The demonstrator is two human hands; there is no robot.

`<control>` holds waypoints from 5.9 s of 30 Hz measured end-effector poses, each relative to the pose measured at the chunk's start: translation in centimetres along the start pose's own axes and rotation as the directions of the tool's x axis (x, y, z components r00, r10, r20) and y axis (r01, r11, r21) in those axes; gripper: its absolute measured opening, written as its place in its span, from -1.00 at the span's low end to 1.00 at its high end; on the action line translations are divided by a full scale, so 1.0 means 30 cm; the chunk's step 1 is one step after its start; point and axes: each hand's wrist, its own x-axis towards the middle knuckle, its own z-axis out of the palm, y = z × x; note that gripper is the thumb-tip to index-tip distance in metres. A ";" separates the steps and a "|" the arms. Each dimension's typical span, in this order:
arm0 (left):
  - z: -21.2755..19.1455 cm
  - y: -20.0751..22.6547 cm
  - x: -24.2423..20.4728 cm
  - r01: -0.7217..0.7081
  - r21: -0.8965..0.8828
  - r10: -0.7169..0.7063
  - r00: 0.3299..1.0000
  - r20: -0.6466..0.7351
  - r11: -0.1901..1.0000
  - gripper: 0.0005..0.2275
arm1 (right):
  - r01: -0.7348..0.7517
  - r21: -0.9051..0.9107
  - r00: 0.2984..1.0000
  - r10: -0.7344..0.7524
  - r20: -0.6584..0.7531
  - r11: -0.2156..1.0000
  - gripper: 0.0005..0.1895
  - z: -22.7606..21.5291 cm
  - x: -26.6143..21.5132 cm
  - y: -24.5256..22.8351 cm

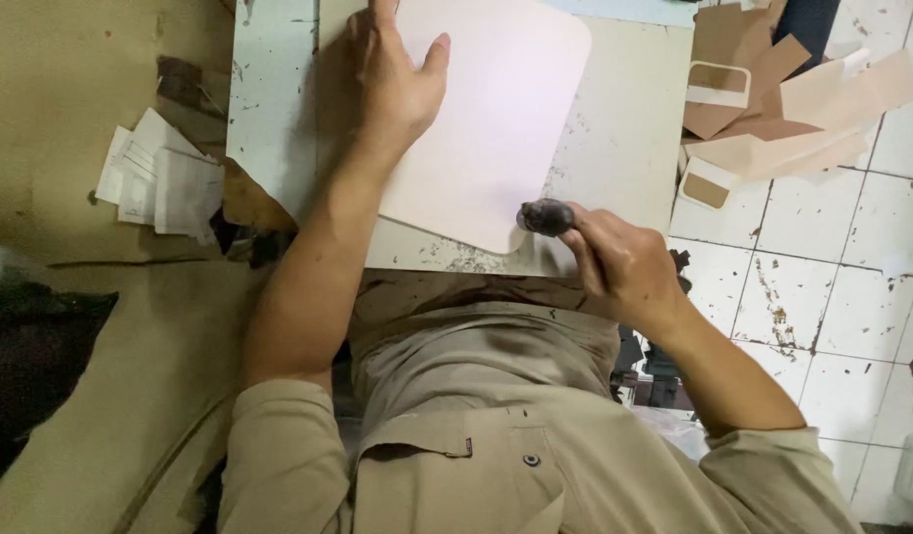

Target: The person places a light-colored plastic cover over a base, then uses a hammer to tap along the edges to secure the fit. They repeatedly adjust the cover and tap different sections to ensure alignment.

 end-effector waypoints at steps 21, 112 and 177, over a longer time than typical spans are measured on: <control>-0.406 -0.003 -0.268 0.112 -0.688 -0.332 0.923 -0.195 0.717 -0.88 | -0.353 0.031 0.903 0.350 -0.251 0.935 -0.74 -0.052 -0.020 0.189; -0.166 0.258 0.077 -0.583 0.135 0.338 0.627 0.702 0.801 -0.15 | 0.105 -0.138 0.991 -0.092 0.099 0.985 -0.63 0.126 -0.017 -0.098; -0.079 0.033 0.036 -0.237 0.012 0.233 0.947 -0.223 0.972 -0.75 | 0.029 -0.076 0.987 -0.041 -0.158 0.997 -0.68 0.130 0.086 0.123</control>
